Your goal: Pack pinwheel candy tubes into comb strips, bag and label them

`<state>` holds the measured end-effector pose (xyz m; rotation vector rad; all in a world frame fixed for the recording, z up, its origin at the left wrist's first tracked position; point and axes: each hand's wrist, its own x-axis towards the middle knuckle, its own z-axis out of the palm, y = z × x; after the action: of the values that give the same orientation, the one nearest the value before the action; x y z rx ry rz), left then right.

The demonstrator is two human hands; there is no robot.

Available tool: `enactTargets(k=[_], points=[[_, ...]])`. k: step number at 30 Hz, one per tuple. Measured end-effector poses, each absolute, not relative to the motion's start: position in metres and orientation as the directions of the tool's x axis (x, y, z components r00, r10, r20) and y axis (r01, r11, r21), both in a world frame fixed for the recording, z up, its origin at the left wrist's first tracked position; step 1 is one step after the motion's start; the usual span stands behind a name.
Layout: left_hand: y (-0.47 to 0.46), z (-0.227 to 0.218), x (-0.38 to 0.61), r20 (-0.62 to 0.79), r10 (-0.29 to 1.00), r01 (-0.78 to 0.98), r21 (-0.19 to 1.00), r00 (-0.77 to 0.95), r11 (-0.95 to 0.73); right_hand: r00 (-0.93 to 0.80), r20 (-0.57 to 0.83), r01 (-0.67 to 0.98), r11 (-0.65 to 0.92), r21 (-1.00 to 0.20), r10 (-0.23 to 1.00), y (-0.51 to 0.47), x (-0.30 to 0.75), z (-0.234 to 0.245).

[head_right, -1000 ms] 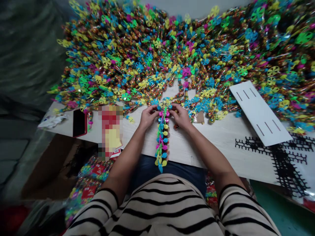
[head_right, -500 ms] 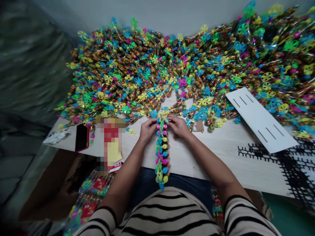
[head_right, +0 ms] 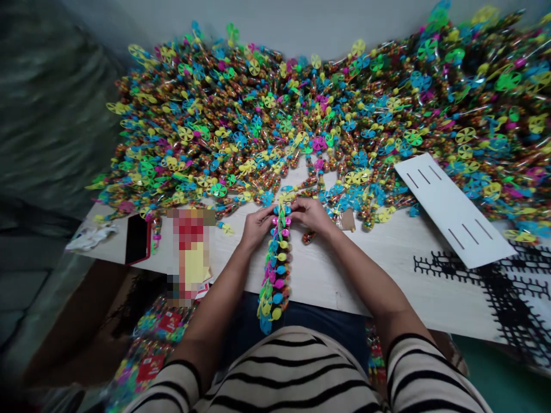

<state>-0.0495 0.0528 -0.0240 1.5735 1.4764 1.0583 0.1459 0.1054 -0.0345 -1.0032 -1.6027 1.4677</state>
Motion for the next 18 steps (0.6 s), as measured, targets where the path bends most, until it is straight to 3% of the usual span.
enactTargets(k=[5,12,16,18], points=[[0.052,-0.024,-0.052,0.113,0.994,0.432,0.895,0.011,-0.106,-0.561,-0.066,0.011,-0.072,-0.997,0.825,0.107,0.149,-0.028],[0.052,-0.025,-0.046,0.100,0.995,0.429,0.899,0.000,-0.090,-0.431,0.094,0.173,0.184,-0.968,0.898,0.100,0.146,-0.029],[0.053,-0.017,-0.065,0.071,0.992,0.434,0.894,0.107,-0.111,-0.578,-0.033,0.179,0.088,-0.980,0.815,0.118,0.164,-0.029],[0.062,-0.010,-0.079,0.066,0.992,0.477,0.872,0.108,-0.110,-0.561,-0.084,0.240,0.065,-0.969,0.823,0.138,0.177,-0.028]])
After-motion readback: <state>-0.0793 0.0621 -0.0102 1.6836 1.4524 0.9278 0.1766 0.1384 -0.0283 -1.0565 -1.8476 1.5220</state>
